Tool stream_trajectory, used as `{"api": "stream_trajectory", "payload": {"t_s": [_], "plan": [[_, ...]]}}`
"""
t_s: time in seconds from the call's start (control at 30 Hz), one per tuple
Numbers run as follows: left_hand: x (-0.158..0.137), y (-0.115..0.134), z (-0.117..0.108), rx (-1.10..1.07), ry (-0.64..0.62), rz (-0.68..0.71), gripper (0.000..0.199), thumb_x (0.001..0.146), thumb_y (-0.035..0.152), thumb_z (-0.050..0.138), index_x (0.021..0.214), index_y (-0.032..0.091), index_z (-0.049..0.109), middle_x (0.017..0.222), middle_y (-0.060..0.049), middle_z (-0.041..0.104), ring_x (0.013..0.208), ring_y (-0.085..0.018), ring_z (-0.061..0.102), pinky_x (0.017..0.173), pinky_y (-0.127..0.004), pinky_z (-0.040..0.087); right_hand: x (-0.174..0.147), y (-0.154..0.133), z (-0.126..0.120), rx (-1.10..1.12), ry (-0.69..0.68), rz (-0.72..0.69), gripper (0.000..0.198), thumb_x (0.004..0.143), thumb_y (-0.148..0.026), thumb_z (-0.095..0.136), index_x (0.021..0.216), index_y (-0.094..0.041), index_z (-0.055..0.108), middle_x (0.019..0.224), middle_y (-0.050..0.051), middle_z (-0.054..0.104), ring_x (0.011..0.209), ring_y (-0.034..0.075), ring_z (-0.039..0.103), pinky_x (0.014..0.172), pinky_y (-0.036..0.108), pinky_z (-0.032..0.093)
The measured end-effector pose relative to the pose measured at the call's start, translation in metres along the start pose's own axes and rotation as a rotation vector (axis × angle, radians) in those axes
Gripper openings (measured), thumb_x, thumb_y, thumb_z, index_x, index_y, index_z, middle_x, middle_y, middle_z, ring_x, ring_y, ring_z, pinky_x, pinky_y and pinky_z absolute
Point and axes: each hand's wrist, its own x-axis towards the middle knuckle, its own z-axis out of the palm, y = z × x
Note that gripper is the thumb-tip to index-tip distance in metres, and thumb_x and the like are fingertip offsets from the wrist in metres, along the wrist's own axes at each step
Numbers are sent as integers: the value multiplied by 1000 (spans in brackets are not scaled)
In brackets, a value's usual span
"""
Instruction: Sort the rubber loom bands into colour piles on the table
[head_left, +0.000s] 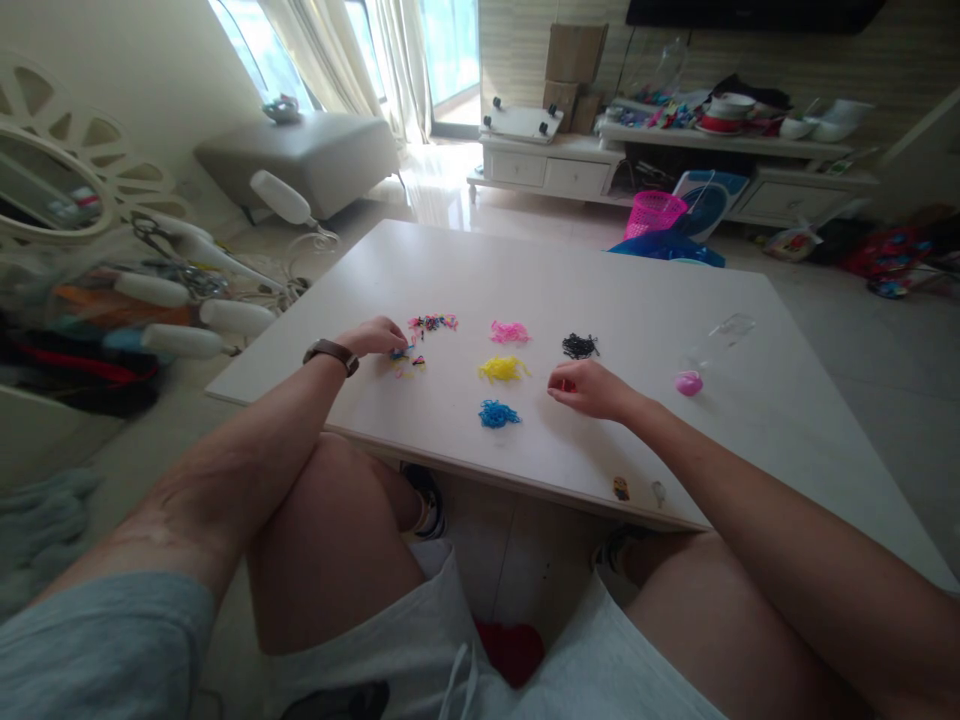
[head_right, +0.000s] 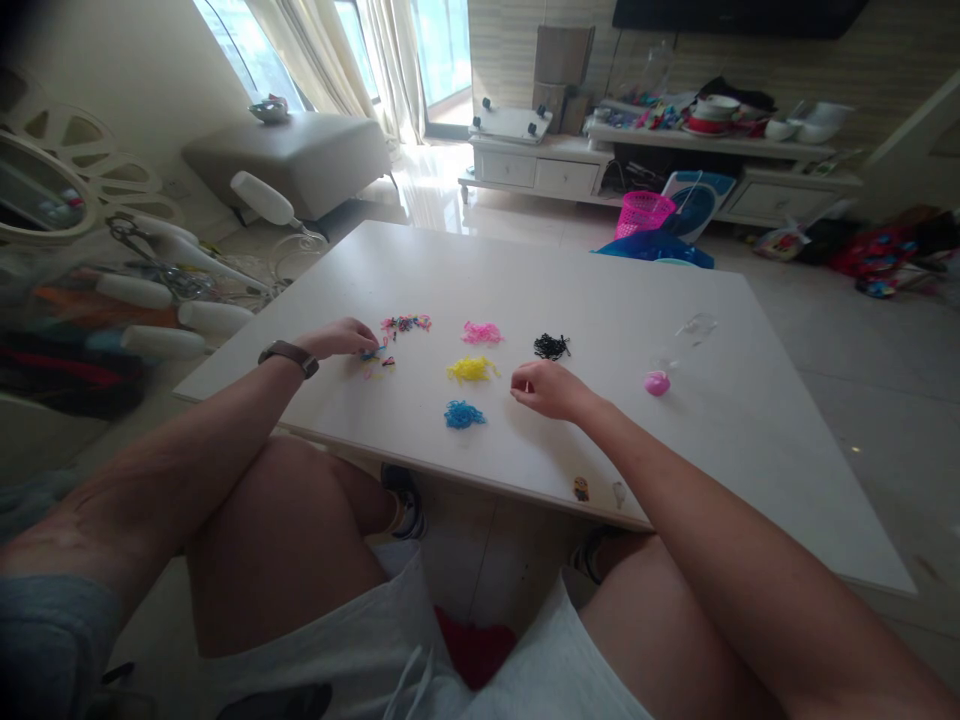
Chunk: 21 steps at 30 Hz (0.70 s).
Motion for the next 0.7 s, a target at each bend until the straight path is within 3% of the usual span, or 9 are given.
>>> {"api": "stream_trajectory", "payload": {"t_s": [0.37,0.6,0.7], "plan": [[1,2,0,11,16,13,14,50,27,79,58,20,70,63,-4,66,65,-17,58,53,-24,41,0,-2,-1,-1,-11,1,15,85,-21,61,75,-17,70,77,4,67,65,13,57,63,26,40],[-4,13,10,-171,188,18,21,54,25,80,69,15,69,59,-2,63,60,-14,56,53,-22,41,0,-1,0,-12,-13,-2,15,85,-21,61,74,-17,70,76,4,67,64,14,57,62,26,39],[-2,18,15,-166,175,-19,28,49,24,84,72,15,68,57,0,61,58,-12,54,53,-22,42,0,-1,1,-12,-15,-3,15,85,-22,61,74,-17,70,75,4,67,64,14,57,63,26,39]]}}
